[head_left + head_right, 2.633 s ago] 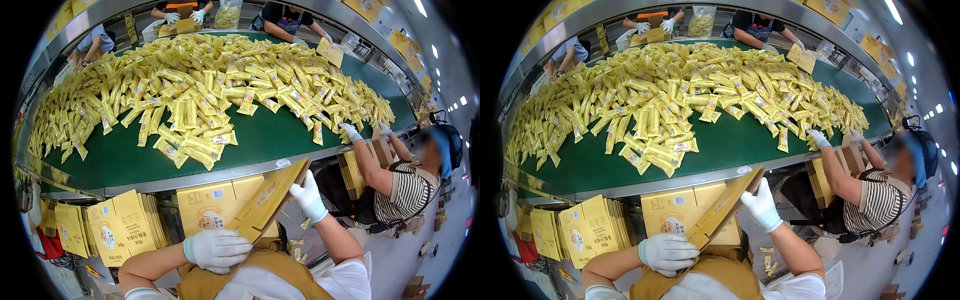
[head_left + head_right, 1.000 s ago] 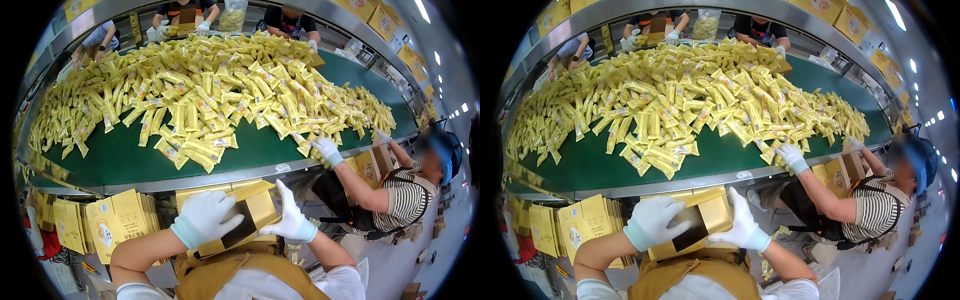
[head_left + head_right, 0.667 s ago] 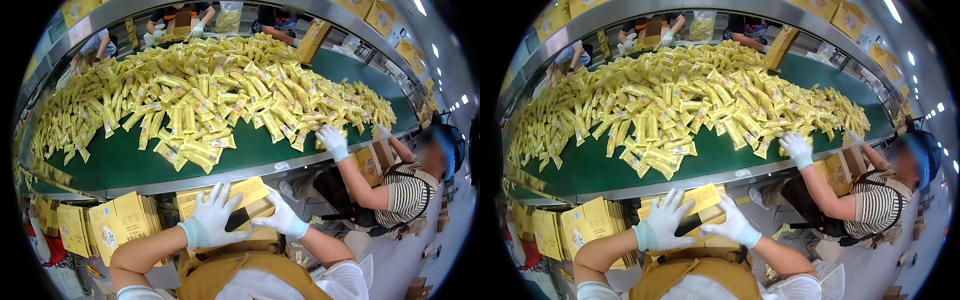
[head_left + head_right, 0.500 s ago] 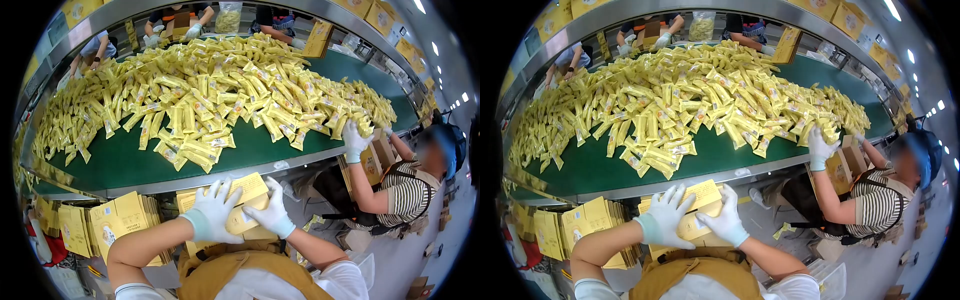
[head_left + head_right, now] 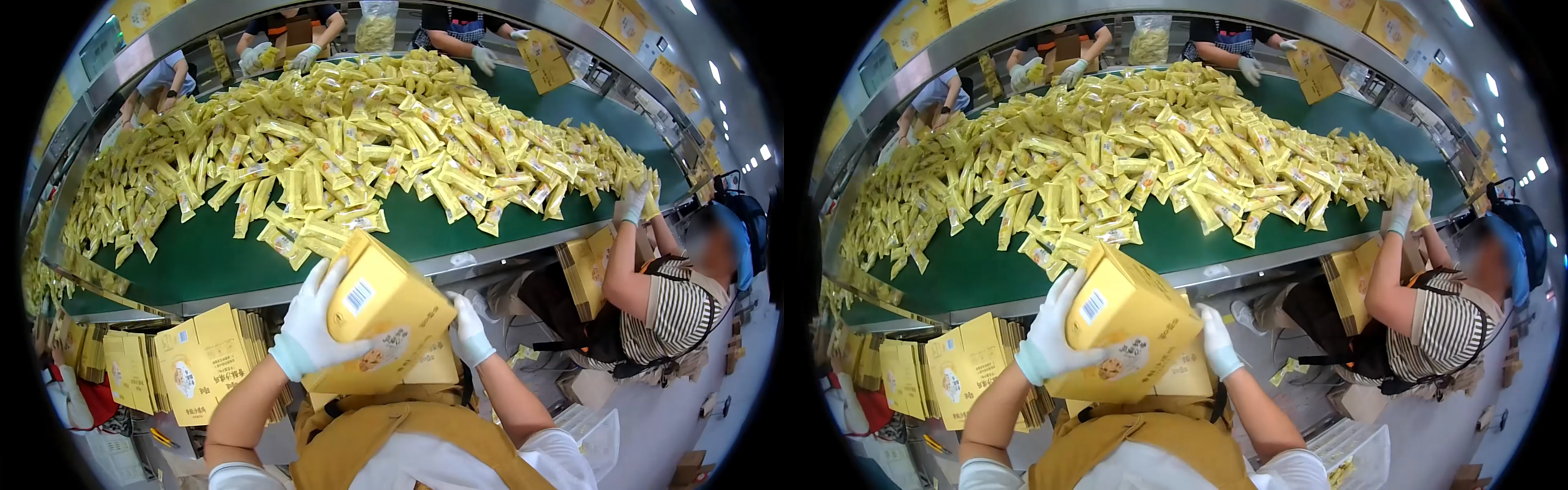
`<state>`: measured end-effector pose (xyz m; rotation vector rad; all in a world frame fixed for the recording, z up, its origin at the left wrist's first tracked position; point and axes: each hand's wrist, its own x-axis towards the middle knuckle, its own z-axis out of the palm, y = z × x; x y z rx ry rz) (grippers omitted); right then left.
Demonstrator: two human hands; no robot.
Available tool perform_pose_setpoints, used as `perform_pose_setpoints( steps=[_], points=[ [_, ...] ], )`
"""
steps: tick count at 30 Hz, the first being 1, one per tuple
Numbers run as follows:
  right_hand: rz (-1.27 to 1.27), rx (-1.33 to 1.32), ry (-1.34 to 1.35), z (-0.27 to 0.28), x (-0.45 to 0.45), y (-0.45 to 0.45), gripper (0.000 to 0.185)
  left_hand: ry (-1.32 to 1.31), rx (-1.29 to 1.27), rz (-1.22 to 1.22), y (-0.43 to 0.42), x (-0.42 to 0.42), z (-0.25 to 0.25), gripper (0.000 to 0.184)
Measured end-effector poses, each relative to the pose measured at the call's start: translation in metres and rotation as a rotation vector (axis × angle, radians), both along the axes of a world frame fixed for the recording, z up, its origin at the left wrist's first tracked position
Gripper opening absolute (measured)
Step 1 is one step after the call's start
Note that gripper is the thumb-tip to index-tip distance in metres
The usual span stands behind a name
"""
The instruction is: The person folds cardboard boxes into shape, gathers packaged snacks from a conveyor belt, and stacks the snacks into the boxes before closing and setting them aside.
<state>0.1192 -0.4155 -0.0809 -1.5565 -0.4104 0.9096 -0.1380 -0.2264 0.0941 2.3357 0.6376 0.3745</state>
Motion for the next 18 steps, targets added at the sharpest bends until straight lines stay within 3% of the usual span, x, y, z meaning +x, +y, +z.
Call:
perform_pose_setpoints(
  steps=[1, 2, 3, 6, 8, 9, 12, 13, 15, 18],
  points=[
    [0.032, 0.107, 0.179, 0.018, -0.013, 0.003, 0.047, -0.106, -0.110, 0.021, 0.003, -0.002, -0.013, 0.112],
    [0.199, 0.077, -0.164, 0.014, -0.011, 0.000, 0.045, -0.216, -0.222, 0.043, 0.004, -0.002, -0.028, 0.112],
    [0.362, 0.045, -0.509, 0.007, -0.002, -0.007, 0.045, -0.274, -0.497, 0.094, 0.000, -0.003, -0.048, 0.106],
    [0.407, 0.046, -0.933, 0.007, 0.008, -0.015, 0.060, -0.636, -1.017, 0.136, -0.025, 0.000, -0.081, 0.101],
    [0.140, -0.006, -0.508, 0.009, -0.001, -0.009, 0.075, -0.672, -1.222, 0.133, -0.037, -0.008, -0.104, 0.094],
    [0.210, -0.177, -0.853, 0.037, -0.004, -0.013, 0.080, -0.707, -1.348, 0.136, -0.045, -0.009, -0.106, 0.091],
    [0.234, -0.066, -0.368, 0.037, -0.016, -0.019, 0.076, -0.765, -1.627, 0.101, -0.062, -0.016, -0.133, 0.077],
    [0.251, -0.142, -0.627, 0.070, -0.025, -0.021, 0.073, -0.784, -1.760, 0.090, -0.066, -0.022, -0.148, 0.075],
    [0.303, -0.101, -0.819, 0.092, -0.026, -0.020, 0.074, -0.842, -1.944, 0.036, -0.065, -0.024, -0.176, 0.071],
    [0.345, -0.159, -0.840, 0.116, -0.038, -0.005, 0.077, -0.929, -2.051, -0.072, -0.059, -0.030, -0.210, 0.068]
  ],
)
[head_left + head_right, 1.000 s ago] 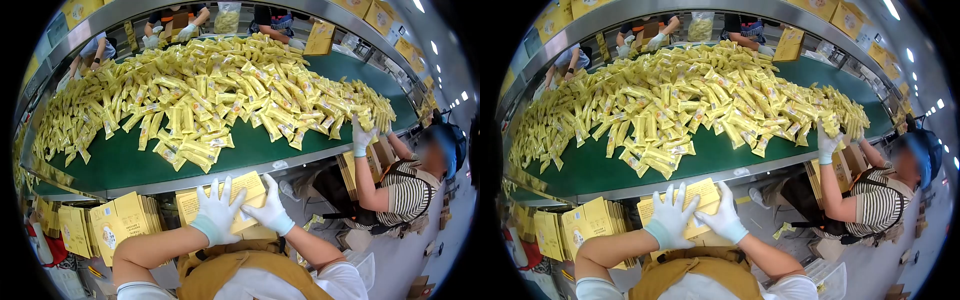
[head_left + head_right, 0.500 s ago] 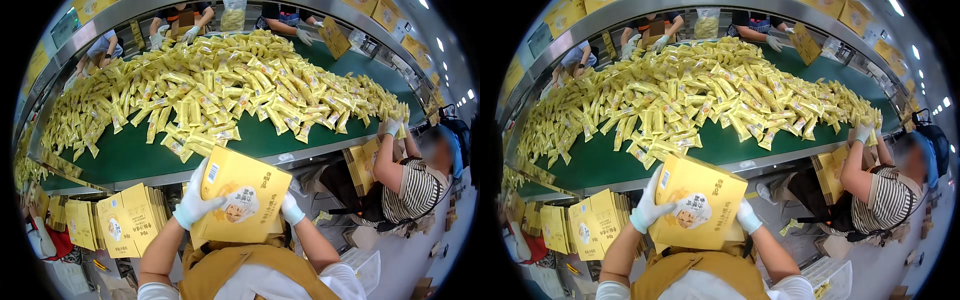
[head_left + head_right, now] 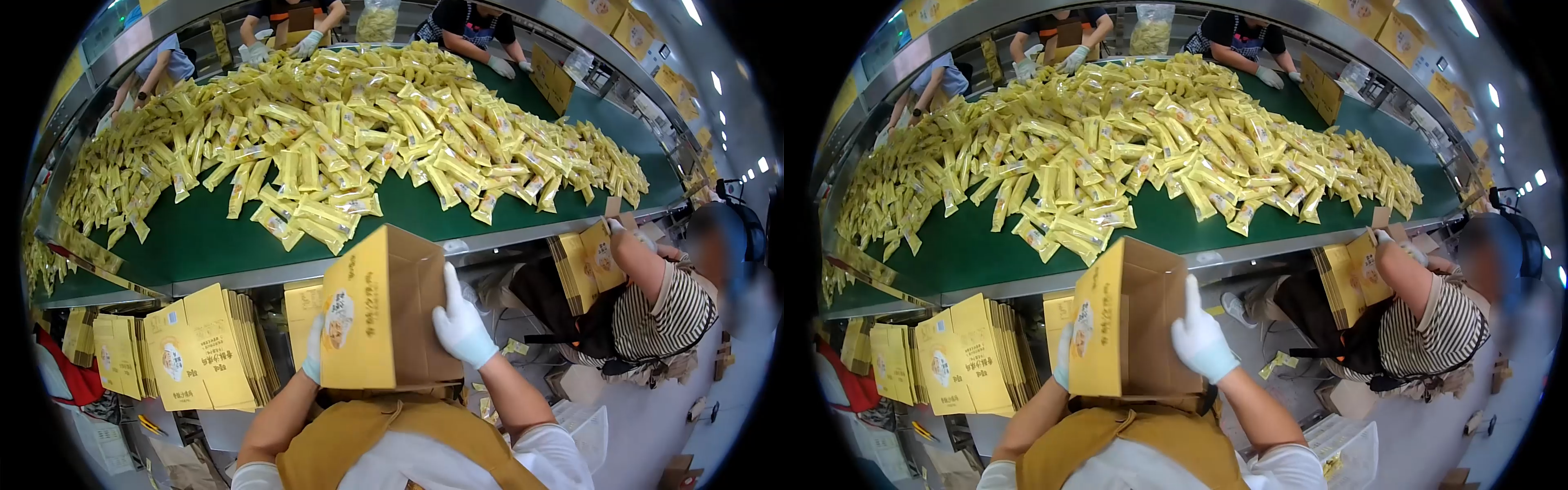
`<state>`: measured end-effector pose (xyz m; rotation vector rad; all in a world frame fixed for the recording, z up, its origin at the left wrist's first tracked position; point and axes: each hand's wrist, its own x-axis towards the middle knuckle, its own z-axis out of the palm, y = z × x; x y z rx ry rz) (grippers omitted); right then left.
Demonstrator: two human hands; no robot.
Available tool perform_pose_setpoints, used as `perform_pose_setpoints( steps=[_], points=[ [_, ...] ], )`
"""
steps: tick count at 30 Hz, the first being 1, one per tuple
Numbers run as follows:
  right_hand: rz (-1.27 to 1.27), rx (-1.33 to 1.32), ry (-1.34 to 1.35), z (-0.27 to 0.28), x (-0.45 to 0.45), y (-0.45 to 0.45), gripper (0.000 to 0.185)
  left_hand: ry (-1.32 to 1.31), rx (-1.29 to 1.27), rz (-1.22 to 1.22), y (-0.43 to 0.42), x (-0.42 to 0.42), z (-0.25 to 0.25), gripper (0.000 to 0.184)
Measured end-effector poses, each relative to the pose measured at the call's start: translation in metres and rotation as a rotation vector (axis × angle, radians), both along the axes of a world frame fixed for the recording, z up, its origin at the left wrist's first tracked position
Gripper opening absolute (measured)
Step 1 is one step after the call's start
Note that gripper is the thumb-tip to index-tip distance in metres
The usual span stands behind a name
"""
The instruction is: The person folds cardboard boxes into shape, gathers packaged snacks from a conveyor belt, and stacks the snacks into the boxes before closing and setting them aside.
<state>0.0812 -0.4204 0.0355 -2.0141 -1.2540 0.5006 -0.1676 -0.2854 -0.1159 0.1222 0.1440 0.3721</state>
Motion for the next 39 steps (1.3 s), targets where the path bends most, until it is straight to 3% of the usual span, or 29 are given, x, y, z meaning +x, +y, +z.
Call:
perform_pose_setpoints(
  steps=[2, 3, 4, 5, 6, 8, 9, 12, 13, 14, 16, 19, 22, 24, 25, 27, 28, 30, 31, 34, 36, 38, 39],
  points=[
    [0.016, -0.058, -0.032, 0.024, -0.010, 0.018, 0.081, -0.053, 0.000, -0.012, 0.008, -0.004, -0.021, 0.066],
    [0.050, -0.077, -0.101, 0.029, -0.016, 0.029, 0.080, 0.423, 0.290, 0.145, 0.010, -0.001, -0.041, 0.064],
    [0.086, -0.096, -0.172, 0.031, -0.024, 0.038, 0.080, 0.646, 0.425, 0.018, 0.024, -0.005, -0.072, 0.057],
    [0.099, -0.143, -0.231, 0.034, -0.035, 0.044, 0.080, 0.942, 0.758, -0.080, 0.032, -0.006, -0.066, 0.052],
    [0.113, -0.191, -0.287, 0.034, -0.045, 0.051, 0.081, 1.267, 1.305, -0.280, 0.040, -0.006, -0.033, 0.049],
    [0.145, -0.282, -0.285, 0.025, -0.061, 0.061, 0.084, 1.538, 1.884, -0.532, 0.043, 0.002, 0.034, 0.046],
    [0.146, -0.308, -0.339, 0.022, -0.068, 0.059, 0.085, 1.553, 1.897, -0.619, 0.041, 0.010, 0.076, 0.039],
    [0.129, -0.264, -0.335, 0.015, -0.069, 0.055, 0.086, 1.516, 1.754, 0.020, 0.028, -0.003, 0.066, 0.040],
    [0.125, -0.229, -0.321, 0.013, -0.066, 0.053, 0.086, 1.487, 1.762, -0.242, 0.027, -0.003, 0.095, 0.046],
    [0.107, -0.245, -0.319, 0.014, -0.066, 0.053, 0.085, 1.371, 1.821, -0.235, 0.023, -0.002, 0.126, 0.046],
    [0.104, -0.177, -0.266, 0.013, -0.061, 0.048, 0.084, 1.512, 1.665, -0.280, 0.011, 0.013, 0.195, 0.046],
    [0.081, -0.148, -0.121, 0.012, -0.046, 0.042, 0.080, 1.504, 1.697, -0.417, 0.029, 0.002, 0.173, 0.043],
    [0.062, -0.114, 0.040, 0.002, -0.026, 0.030, 0.069, 1.259, 1.572, -0.264, 0.039, -0.013, 0.160, 0.041],
    [0.005, -0.017, 0.199, -0.006, -0.015, 0.026, 0.067, 1.110, 1.332, -0.201, 0.045, -0.027, 0.153, 0.037],
    [0.027, 0.158, 0.157, -0.028, -0.006, 0.023, 0.063, 1.034, 1.209, -0.126, 0.042, -0.039, 0.125, 0.036],
    [-0.098, 0.232, 0.477, -0.094, -0.002, 0.013, 0.061, 0.981, 0.929, -0.087, 0.032, -0.062, 0.068, 0.044],
    [-0.148, 0.236, 0.588, -0.105, -0.004, 0.014, 0.060, 0.893, 0.794, 0.122, 0.017, -0.052, 0.063, 0.049],
    [-0.151, -0.273, 0.496, -0.102, -0.013, 0.026, 0.054, 1.117, 1.150, 0.411, -0.001, -0.028, 0.027, 0.049],
    [0.029, 0.104, 0.293, -0.212, -0.015, 0.011, 0.045, 1.186, 1.220, 0.454, -0.007, -0.014, 0.018, 0.049],
    [0.049, 0.194, -0.358, -0.129, 0.011, 0.078, 0.037, 1.336, 1.548, 0.615, 0.013, 0.008, 0.010, 0.051],
    [-0.047, 0.447, -0.333, -0.087, 0.033, 0.127, 0.035, 1.356, 1.908, 0.729, 0.070, 0.013, 0.034, 0.053],
    [0.183, 0.431, -0.332, -0.050, 0.052, 0.176, 0.035, 1.283, 2.208, 0.824, 0.125, 0.028, 0.055, 0.058],
    [0.355, 0.292, -0.264, -0.036, 0.054, 0.199, 0.044, 1.316, 2.215, 0.729, 0.144, 0.038, 0.067, 0.063]
  ],
)
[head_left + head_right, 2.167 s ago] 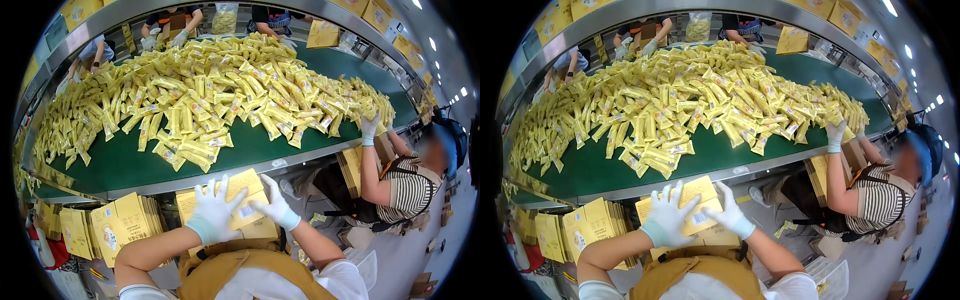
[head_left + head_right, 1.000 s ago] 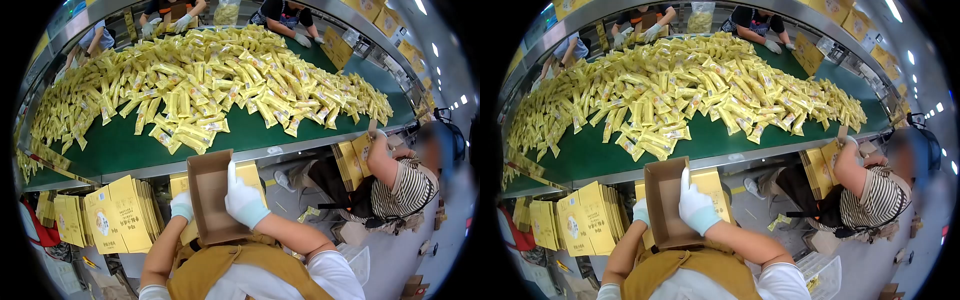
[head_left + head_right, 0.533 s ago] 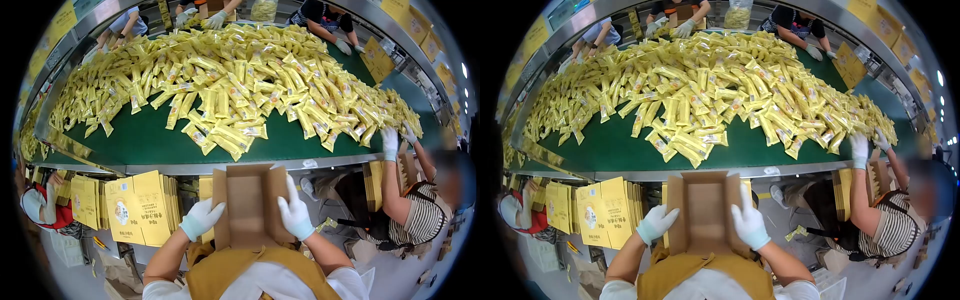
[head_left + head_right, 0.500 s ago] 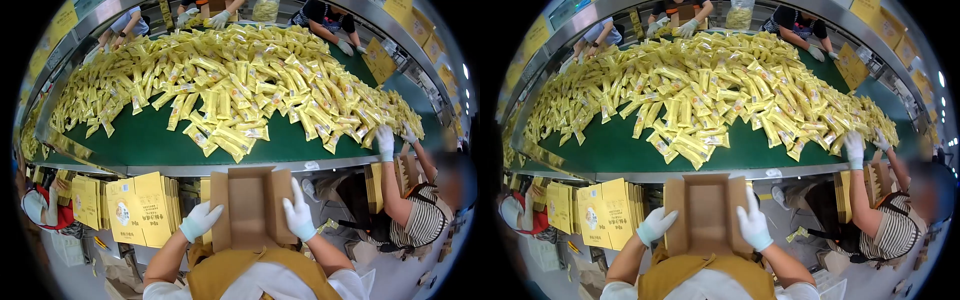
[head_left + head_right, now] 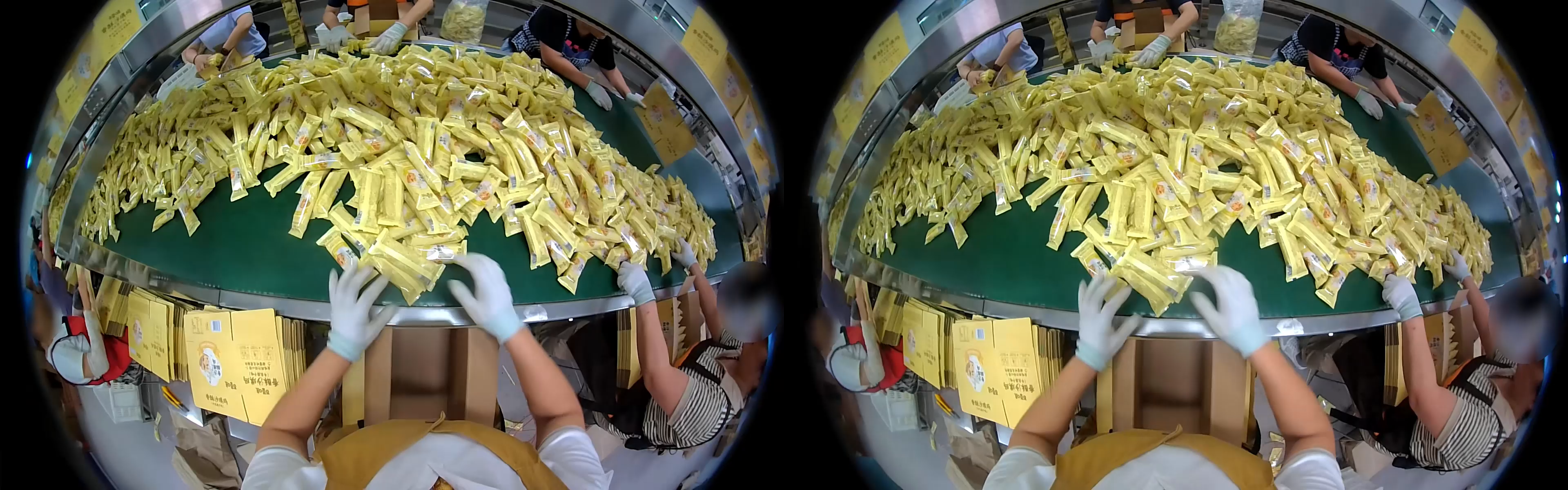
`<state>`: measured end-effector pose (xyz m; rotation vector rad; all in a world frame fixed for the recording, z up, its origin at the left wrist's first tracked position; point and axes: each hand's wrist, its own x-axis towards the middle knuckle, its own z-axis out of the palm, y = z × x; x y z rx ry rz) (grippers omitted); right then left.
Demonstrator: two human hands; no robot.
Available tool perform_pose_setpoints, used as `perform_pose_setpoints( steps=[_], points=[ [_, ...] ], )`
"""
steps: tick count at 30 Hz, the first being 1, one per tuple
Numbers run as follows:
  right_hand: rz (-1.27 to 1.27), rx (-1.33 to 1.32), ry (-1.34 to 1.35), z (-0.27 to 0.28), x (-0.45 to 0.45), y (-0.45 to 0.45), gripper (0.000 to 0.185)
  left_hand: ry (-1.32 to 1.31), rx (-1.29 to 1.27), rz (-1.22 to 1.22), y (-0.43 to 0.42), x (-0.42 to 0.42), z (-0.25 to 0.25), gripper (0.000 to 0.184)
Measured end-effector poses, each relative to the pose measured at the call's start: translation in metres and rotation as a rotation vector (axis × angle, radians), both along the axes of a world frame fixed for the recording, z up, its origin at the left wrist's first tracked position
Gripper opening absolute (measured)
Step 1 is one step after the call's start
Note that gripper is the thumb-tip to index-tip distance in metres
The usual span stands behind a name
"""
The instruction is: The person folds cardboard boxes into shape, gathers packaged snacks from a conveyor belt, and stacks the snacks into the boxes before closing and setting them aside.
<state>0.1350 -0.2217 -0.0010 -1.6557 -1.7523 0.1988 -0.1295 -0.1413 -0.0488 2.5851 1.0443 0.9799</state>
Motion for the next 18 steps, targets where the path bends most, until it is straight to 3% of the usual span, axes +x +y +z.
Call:
perform_pose_setpoints(
  steps=[1, 3, 5, 8, 12, 18],
  points=[
    [0.147, -0.080, 0.071, 0.002, 0.000, 0.025, 0.051, 0.060, -0.041, 0.000, 0.016, 0.011, 0.009, 0.069],
    [0.203, -0.329, -0.190, -0.007, -0.012, 0.065, 0.075, 0.278, -0.140, 0.086, 0.044, 0.031, 0.011, 0.079],
    [0.068, -0.225, -0.519, -0.029, -0.028, 0.084, 0.081, 0.389, -0.178, 0.149, 0.063, 0.039, 0.006, 0.084],
    [0.118, -0.388, -0.489, -0.027, -0.015, 0.110, 0.075, 0.407, -0.160, 0.202, 0.077, 0.042, -0.003, 0.085],
    [0.106, -0.280, -0.447, -0.041, 0.001, 0.101, 0.054, 0.397, -0.118, 0.245, 0.071, 0.045, -0.001, 0.075],
    [0.011, -0.226, -0.419, -0.046, 0.034, 0.052, 0.047, 0.436, -0.151, 0.147, 0.047, 0.016, 0.001, 0.069]
  ],
)
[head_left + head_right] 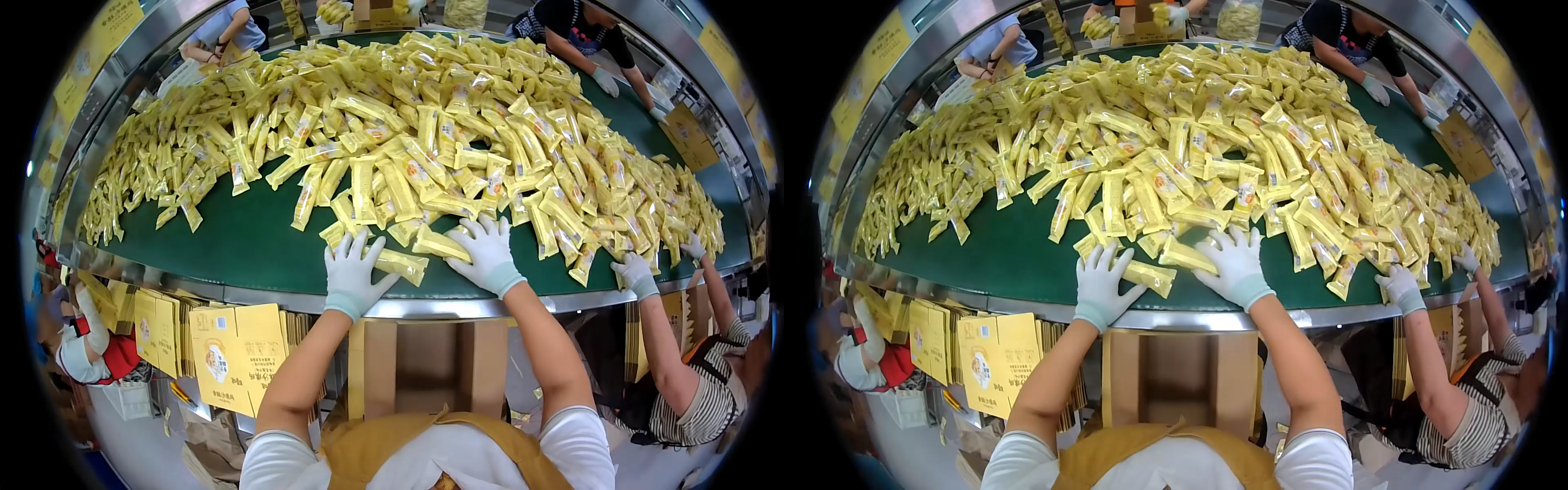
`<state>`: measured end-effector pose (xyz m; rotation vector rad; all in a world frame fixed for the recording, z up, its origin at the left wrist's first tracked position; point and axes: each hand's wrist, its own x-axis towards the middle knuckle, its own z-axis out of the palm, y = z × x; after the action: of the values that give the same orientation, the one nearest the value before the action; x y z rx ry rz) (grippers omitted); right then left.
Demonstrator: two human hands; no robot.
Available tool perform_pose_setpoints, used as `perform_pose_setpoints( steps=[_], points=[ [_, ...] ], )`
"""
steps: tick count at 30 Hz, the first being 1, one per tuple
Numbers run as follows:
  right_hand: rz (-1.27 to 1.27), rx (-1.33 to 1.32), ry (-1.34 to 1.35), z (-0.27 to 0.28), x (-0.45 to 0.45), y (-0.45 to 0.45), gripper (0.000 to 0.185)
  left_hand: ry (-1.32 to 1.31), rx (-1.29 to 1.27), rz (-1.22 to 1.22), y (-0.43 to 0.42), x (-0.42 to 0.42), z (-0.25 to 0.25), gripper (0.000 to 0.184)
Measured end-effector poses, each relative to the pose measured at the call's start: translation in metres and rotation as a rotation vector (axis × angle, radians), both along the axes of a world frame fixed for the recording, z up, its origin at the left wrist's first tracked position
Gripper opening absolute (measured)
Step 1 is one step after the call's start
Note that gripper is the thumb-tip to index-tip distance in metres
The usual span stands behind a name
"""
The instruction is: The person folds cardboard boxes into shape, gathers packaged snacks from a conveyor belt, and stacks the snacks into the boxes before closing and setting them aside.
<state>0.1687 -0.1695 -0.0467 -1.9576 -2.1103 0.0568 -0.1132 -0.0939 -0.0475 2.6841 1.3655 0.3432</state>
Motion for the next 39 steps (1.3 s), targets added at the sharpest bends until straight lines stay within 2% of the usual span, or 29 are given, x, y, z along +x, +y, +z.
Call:
perform_pose_setpoints(
  steps=[2, 5, 6, 9, 10, 11, 13, 14, 16, 17, 18, 20, 22, 23, 25, 27, 28, 29, 31, 32, 33, 34, 35, 37, 39],
  points=[
    [0.019, -0.031, 0.038, 0.001, 0.006, -0.017, 0.047, -0.008, 0.004, -0.048, -0.009, -0.010, 0.007, 0.066],
    [0.057, -0.098, 0.096, 0.009, 0.009, -0.038, 0.048, -0.085, -0.257, -0.132, -0.001, -0.032, 0.012, 0.063],
    [0.059, -0.131, 0.130, 0.015, 0.011, -0.044, 0.052, -0.194, -0.184, -0.120, 0.003, -0.039, 0.004, 0.059],
    [0.021, -0.132, 0.317, 0.041, 0.026, -0.058, 0.053, -0.277, 0.129, 0.035, 0.003, -0.048, -0.010, 0.075],
    [-0.030, -0.110, 0.291, 0.048, 0.030, -0.061, 0.051, -0.296, 0.077, 0.170, 0.001, -0.048, -0.016, 0.086],
    [-0.048, -0.017, 0.219, 0.053, 0.035, -0.064, 0.050, -0.240, -0.022, 0.274, 0.001, -0.050, -0.021, 0.088],
    [-0.142, -0.040, 0.158, 0.067, 0.036, -0.064, 0.049, -0.122, -0.216, 0.479, 0.001, -0.052, -0.015, 0.091],
    [-0.112, -0.083, 0.135, 0.066, 0.039, -0.061, 0.049, -0.083, -0.204, 0.394, 0.006, -0.060, -0.018, 0.082],
    [-0.046, -0.170, 0.090, 0.054, 0.044, -0.054, 0.049, -0.120, -0.276, 0.399, 0.018, -0.071, -0.013, 0.075],
    [-0.021, -0.127, 0.061, 0.042, 0.044, -0.050, 0.049, -0.138, -0.314, 0.403, 0.020, -0.074, -0.010, 0.071],
    [0.002, -0.084, 0.033, 0.025, 0.043, -0.045, 0.048, -0.256, -0.243, 0.362, 0.017, -0.072, 0.004, 0.064],
    [0.022, -0.031, -0.025, 0.005, 0.038, -0.039, 0.045, -0.273, -0.216, 0.164, 0.010, -0.061, 0.039, 0.062],
    [0.041, -0.122, -0.117, 0.017, 0.029, -0.036, 0.042, -0.319, -0.240, -0.091, 0.005, -0.044, 0.056, 0.056],
    [0.050, -0.167, -0.165, 0.021, 0.026, -0.034, 0.040, -0.263, -0.239, -0.225, 0.007, -0.035, 0.049, 0.053],
    [0.085, -0.239, -0.273, 0.027, 0.023, -0.029, 0.030, -0.052, -0.025, -0.614, 0.017, -0.019, 0.038, 0.053],
    [0.138, -0.353, -0.320, 0.047, 0.023, -0.026, 0.027, 0.076, -0.098, -0.664, 0.020, -0.012, 0.022, 0.052],
    [0.129, -0.367, -0.240, 0.057, 0.026, -0.021, 0.024, 0.141, -0.133, -0.690, 0.020, -0.006, 0.023, 0.051],
    [0.075, -0.367, -0.171, 0.069, 0.029, -0.016, 0.023, 0.170, -0.238, -0.625, 0.021, -0.002, 0.025, 0.050],
    [0.051, -0.183, -0.099, 0.075, 0.042, -0.008, 0.024, 0.228, -0.448, -0.494, 0.020, 0.013, 0.049, 0.050],
    [0.082, -0.054, -0.147, 0.056, 0.055, 0.002, 0.026, 0.100, -0.466, -0.439, 0.021, 0.023, 0.054, 0.050],
    [0.082, -0.130, -0.124, 0.049, 0.057, 0.011, 0.026, -0.027, -0.482, -0.383, 0.022, 0.034, 0.058, 0.051],
    [0.082, -0.206, -0.102, 0.045, 0.056, 0.019, 0.026, -0.129, -0.349, -0.313, 0.025, 0.048, 0.053, 0.054],
    [0.082, -0.281, -0.079, 0.038, 0.054, 0.025, 0.026, -0.217, -0.341, -0.150, 0.028, 0.065, 0.050, 0.054],
    [0.106, -0.231, -0.111, 0.024, 0.048, 0.029, 0.033, -0.079, -0.367, 0.028, 0.046, 0.099, 0.043, 0.053],
    [0.087, -0.251, -0.131, 0.030, 0.047, 0.027, 0.034, 0.042, -0.355, 0.069, 0.052, 0.125, 0.038, 0.052]
  ],
)
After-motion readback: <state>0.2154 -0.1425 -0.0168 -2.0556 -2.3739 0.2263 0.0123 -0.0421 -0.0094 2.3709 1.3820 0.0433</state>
